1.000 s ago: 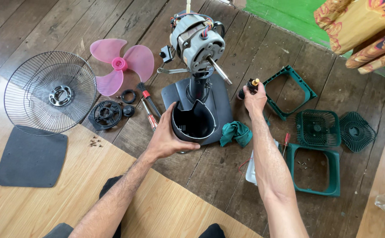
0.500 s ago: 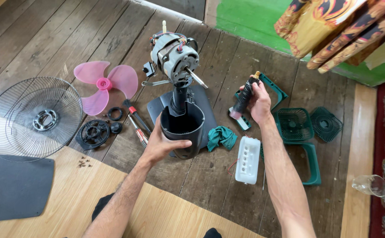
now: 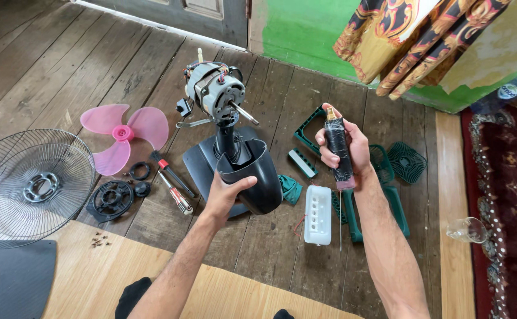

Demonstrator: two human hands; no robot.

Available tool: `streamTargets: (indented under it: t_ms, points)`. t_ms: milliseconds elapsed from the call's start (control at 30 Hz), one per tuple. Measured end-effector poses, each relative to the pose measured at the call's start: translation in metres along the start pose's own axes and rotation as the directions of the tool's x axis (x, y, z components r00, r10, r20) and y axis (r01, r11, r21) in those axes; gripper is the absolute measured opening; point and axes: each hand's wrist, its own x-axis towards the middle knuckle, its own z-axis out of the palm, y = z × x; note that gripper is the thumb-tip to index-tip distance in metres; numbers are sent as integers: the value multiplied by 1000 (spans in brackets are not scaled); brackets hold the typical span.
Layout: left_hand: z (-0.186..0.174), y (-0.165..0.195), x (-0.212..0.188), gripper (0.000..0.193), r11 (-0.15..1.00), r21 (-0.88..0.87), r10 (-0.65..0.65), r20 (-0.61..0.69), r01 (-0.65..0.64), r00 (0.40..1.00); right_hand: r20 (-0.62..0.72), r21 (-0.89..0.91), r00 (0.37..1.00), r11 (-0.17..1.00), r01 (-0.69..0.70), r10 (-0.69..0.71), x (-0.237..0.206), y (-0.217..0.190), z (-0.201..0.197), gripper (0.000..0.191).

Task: The person services a pedestal fan on the floor. They use a screwdriver on the motor housing, handle small parts, wipe the fan's rear housing with a cloth, and fit the housing back over the motor, aligning and pressing it into place.

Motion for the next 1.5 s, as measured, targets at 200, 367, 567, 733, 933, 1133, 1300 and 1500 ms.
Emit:
streamTargets:
  t_ms: [200, 367, 567, 733, 933, 1133, 1300, 1500]
  points:
    - [9, 2, 3, 83, 981, -173, -78, 41, 84, 996, -326, -651, 945, 717, -249, 32, -4, 7, 65, 47]
    - [11, 2, 9, 84, 945, -305, -116, 18, 116, 993, 123, -990, 974, -93, 107, -189, -19, 39, 115, 67]
    - [9, 1, 6, 86, 929, -349, -113, 46, 122, 993, -22, -941, 992, -333, -63, -127, -21, 66, 143, 73]
    - [5, 4, 1, 88, 925, -355, -126, 60, 139, 990, -46, -907, 992, -412, -89, -114, -20, 74, 152, 67]
    - [-1, 5, -3, 89, 921, -365, -120, 64, 135, 991, 9, -942, 986, -332, -48, -168, -22, 78, 158, 71]
    - [-2, 9, -7, 88, 924, -366, -94, 69, 113, 993, 13, -938, 985, -343, -46, -169, -17, 79, 161, 64]
    - [-1, 11, -10, 84, 939, -333, -66, 71, 85, 995, 186, -948, 957, -295, 116, -223, -15, 78, 164, 66]
    - [1, 11, -10, 80, 938, -335, -74, 71, 94, 995, 64, -924, 985, -382, -3, -162, -16, 82, 165, 66]
